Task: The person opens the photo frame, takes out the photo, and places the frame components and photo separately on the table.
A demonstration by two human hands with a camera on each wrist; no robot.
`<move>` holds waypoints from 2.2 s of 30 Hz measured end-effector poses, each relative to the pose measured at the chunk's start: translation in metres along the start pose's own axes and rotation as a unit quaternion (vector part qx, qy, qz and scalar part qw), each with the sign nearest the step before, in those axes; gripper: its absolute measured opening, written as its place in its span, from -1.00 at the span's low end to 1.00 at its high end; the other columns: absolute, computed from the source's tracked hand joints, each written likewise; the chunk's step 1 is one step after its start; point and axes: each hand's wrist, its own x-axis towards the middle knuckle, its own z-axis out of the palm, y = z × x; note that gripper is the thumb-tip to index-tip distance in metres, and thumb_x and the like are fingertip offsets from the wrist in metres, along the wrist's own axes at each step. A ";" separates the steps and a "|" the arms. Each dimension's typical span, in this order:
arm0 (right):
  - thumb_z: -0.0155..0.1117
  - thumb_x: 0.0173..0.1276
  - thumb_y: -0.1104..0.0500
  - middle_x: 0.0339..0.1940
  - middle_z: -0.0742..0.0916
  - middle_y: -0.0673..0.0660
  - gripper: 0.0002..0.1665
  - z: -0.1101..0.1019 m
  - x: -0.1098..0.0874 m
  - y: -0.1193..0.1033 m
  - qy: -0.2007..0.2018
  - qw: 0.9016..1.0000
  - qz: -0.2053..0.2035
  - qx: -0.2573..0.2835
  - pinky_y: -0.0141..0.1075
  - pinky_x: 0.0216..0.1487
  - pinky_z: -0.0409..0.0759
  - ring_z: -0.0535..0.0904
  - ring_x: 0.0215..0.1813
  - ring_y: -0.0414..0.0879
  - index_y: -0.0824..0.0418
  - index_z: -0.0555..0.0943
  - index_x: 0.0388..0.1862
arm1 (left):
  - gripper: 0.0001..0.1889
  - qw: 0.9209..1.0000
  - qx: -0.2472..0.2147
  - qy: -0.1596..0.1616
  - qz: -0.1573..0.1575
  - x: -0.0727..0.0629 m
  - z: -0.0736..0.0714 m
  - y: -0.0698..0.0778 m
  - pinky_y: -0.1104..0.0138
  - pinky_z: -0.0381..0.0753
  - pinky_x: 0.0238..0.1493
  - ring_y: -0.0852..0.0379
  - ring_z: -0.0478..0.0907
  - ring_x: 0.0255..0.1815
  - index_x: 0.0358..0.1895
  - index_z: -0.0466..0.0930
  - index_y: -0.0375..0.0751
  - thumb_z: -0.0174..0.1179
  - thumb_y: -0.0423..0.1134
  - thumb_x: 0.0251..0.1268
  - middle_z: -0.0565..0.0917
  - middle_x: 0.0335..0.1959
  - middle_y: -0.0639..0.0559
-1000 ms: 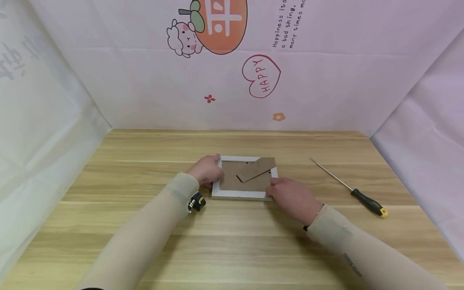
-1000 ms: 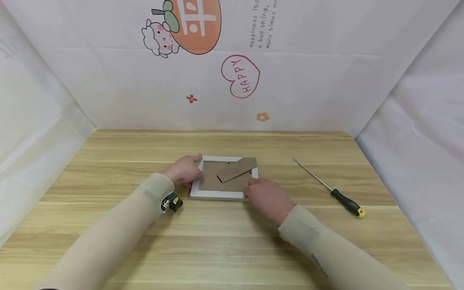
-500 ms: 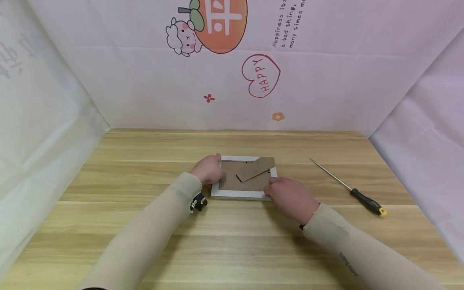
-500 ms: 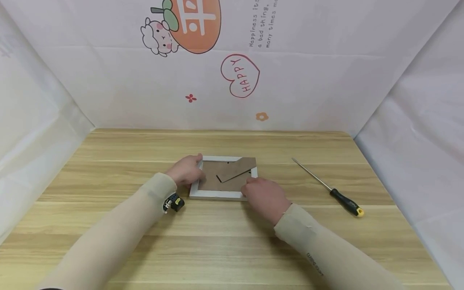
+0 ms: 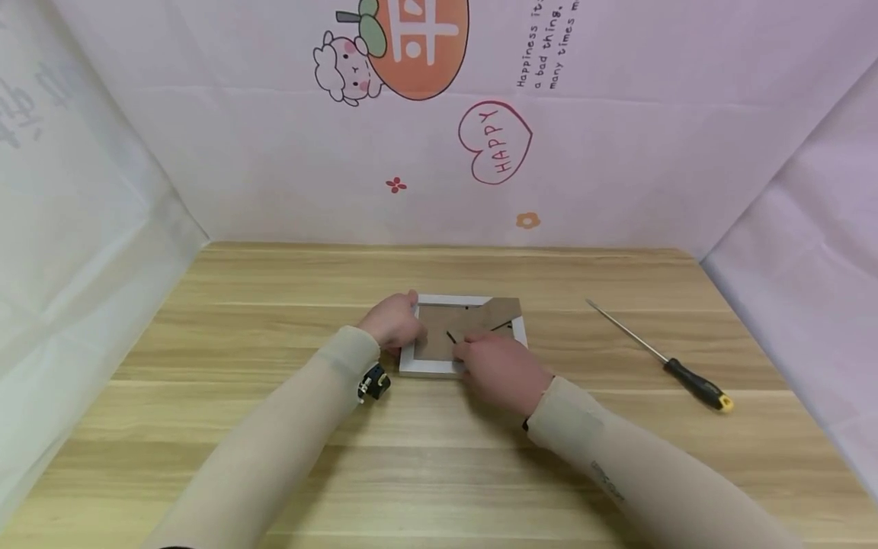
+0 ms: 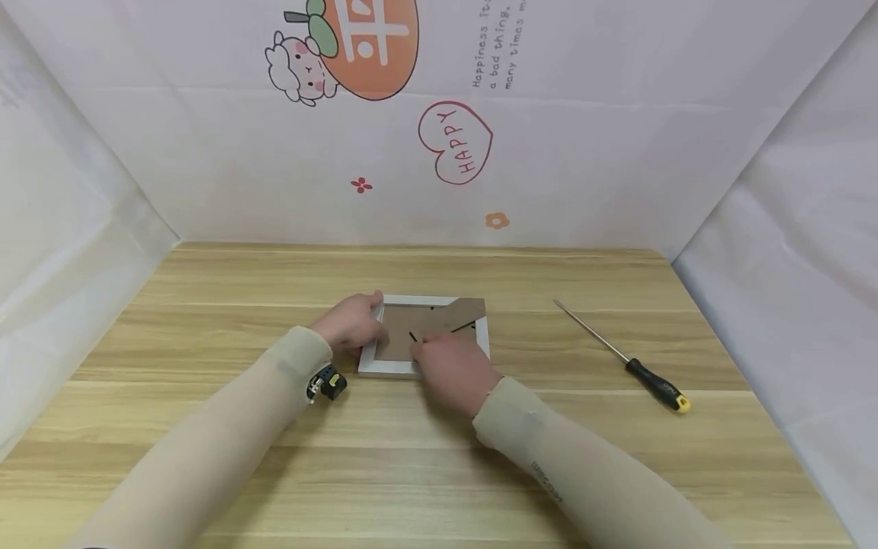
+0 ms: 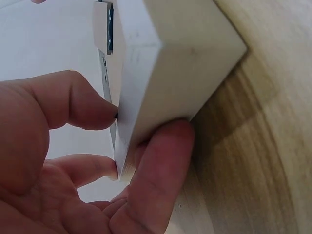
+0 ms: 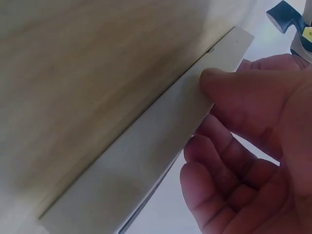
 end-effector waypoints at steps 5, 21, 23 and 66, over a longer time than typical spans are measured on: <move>0.34 0.23 0.38 -0.41 0.57 -0.02 -0.86 -0.002 0.003 -0.003 -0.001 1.000 0.006 0.020 -0.27 -0.36 0.58 0.56 -0.35 -0.12 0.14 0.66 -0.35 | -0.08 1.000 0.001 -0.003 -0.008 0.002 0.000 0.001 0.32 0.61 -0.54 0.10 0.48 -0.56 0.61 -0.13 -0.20 0.23 -0.28 0.27 0.26 0.48 -0.25; 0.27 0.27 0.44 -0.51 0.50 0.02 -0.76 0.002 0.000 -0.008 0.043 0.996 -0.075 -0.025 -0.33 -0.52 0.47 0.47 -0.50 -0.12 0.10 0.66 -0.35 | -0.38 0.980 0.183 0.023 0.075 -0.002 -0.010 -0.003 0.25 0.59 -0.23 -0.05 0.58 -0.05 0.28 0.47 -0.47 0.15 -0.15 0.18 0.05 0.56 -0.20; 0.30 0.27 0.41 -0.52 0.49 0.02 -0.77 0.001 -0.002 -0.009 0.045 0.995 -0.080 -0.038 -0.33 -0.55 0.46 0.46 -0.52 -0.12 0.07 0.66 -0.39 | -0.50 0.978 0.191 0.019 0.083 -0.003 -0.011 -0.003 0.27 0.57 -0.23 -0.01 0.58 -0.08 0.11 0.61 -0.45 0.15 -0.14 0.19 0.13 0.55 -0.16; 0.25 0.21 0.35 -0.24 0.49 0.27 -0.41 -0.009 -0.046 0.007 -0.059 0.994 -0.023 -0.091 -0.35 -0.57 0.47 0.47 -0.27 -0.01 0.37 0.54 0.28 | -0.40 0.951 0.293 -0.003 0.097 -0.036 -0.013 0.009 0.25 0.53 -0.38 0.04 0.53 -0.24 0.42 0.44 0.06 0.16 -0.45 0.34 0.63 0.13 -0.13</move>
